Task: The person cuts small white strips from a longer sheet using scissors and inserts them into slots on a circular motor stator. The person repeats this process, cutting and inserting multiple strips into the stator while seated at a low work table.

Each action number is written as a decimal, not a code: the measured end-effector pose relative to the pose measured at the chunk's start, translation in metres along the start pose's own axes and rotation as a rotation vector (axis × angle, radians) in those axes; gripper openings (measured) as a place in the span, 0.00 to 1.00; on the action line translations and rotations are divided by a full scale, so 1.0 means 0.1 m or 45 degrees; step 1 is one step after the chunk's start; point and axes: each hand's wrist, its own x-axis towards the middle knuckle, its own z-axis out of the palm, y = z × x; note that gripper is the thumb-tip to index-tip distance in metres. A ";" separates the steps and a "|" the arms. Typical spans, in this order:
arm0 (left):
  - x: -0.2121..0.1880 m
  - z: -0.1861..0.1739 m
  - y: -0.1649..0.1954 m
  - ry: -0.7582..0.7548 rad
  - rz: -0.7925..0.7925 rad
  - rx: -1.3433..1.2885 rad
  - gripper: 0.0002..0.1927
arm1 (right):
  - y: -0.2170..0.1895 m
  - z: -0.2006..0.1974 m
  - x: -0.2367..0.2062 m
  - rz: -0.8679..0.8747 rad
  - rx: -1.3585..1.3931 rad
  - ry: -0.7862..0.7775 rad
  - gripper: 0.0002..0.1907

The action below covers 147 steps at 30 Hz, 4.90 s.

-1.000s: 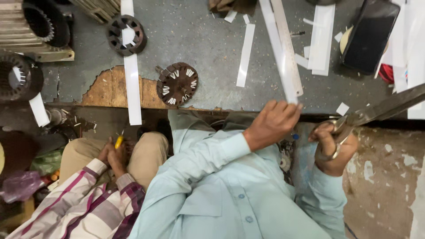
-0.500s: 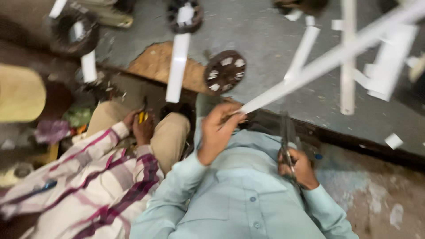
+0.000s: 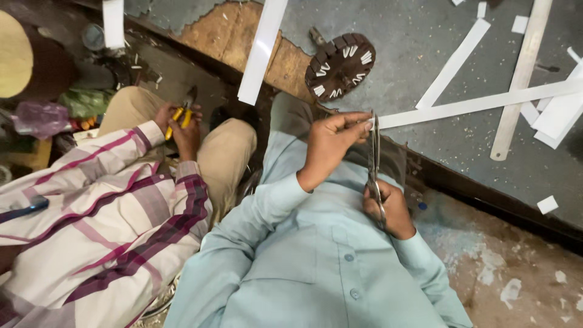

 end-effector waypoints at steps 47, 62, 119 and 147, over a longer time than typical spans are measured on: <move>0.00 -0.02 0.80 -0.098 0.098 -0.086 0.14 | -0.56 0.27 0.12 -0.220 0.057 -0.079 0.06; -0.01 -0.01 0.77 -0.056 0.102 -0.139 0.12 | -0.46 0.31 0.07 -0.230 -0.054 0.074 0.07; 0.48 -0.84 1.18 -0.058 0.604 0.417 0.17 | -2.28 0.91 1.34 -0.924 -0.356 0.691 0.05; 0.52 -0.79 1.10 -0.138 0.504 0.274 0.17 | -2.54 0.79 1.23 -1.005 -0.795 0.577 0.06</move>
